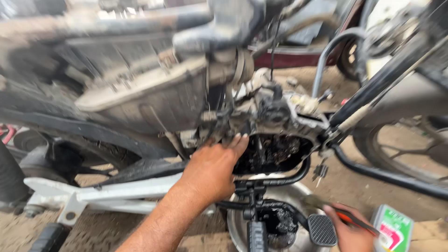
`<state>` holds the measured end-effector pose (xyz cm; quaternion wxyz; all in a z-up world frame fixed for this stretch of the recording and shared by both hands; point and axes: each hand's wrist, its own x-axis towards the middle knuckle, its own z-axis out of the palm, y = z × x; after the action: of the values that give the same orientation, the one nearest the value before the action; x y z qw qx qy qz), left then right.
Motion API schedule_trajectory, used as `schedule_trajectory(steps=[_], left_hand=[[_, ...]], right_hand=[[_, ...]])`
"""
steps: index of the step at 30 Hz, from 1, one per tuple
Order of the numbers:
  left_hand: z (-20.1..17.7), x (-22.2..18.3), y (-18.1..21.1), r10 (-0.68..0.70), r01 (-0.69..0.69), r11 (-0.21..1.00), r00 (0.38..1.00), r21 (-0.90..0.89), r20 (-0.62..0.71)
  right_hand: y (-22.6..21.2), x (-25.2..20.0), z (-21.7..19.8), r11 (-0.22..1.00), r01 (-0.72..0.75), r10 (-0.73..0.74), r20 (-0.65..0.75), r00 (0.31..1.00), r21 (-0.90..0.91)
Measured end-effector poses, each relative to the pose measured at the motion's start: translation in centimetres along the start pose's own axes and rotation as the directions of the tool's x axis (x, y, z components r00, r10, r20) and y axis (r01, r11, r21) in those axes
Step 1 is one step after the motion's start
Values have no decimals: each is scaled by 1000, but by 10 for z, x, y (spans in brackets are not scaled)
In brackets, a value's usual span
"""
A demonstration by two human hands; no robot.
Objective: Cleaning and applying lubricant to motorcycle engine components during a repair.
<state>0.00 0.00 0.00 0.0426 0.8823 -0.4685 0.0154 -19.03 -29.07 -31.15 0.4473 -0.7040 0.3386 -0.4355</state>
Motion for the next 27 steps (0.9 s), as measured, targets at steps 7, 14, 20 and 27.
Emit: schedule_trajectory(steps=[7,14,20,27], left_hand=[[0,-4,-4,18,-27,992,997,-126,-70],[22,2,-11,-16,-9,987,988,-161,-151],[9,-16,1,-88,93,969,996,-227,33],[3,-10,0,-82,88,980,996,-180,39]], right_hand=[[-187,-15,-13,844,529,-512,-158,844,88],[-280,-43,48,884,466,-467,13,884,32],[-300,-35,51,924,330,-303,-156,940,194],[-327,-33,51,898,440,-430,-208,879,0]])
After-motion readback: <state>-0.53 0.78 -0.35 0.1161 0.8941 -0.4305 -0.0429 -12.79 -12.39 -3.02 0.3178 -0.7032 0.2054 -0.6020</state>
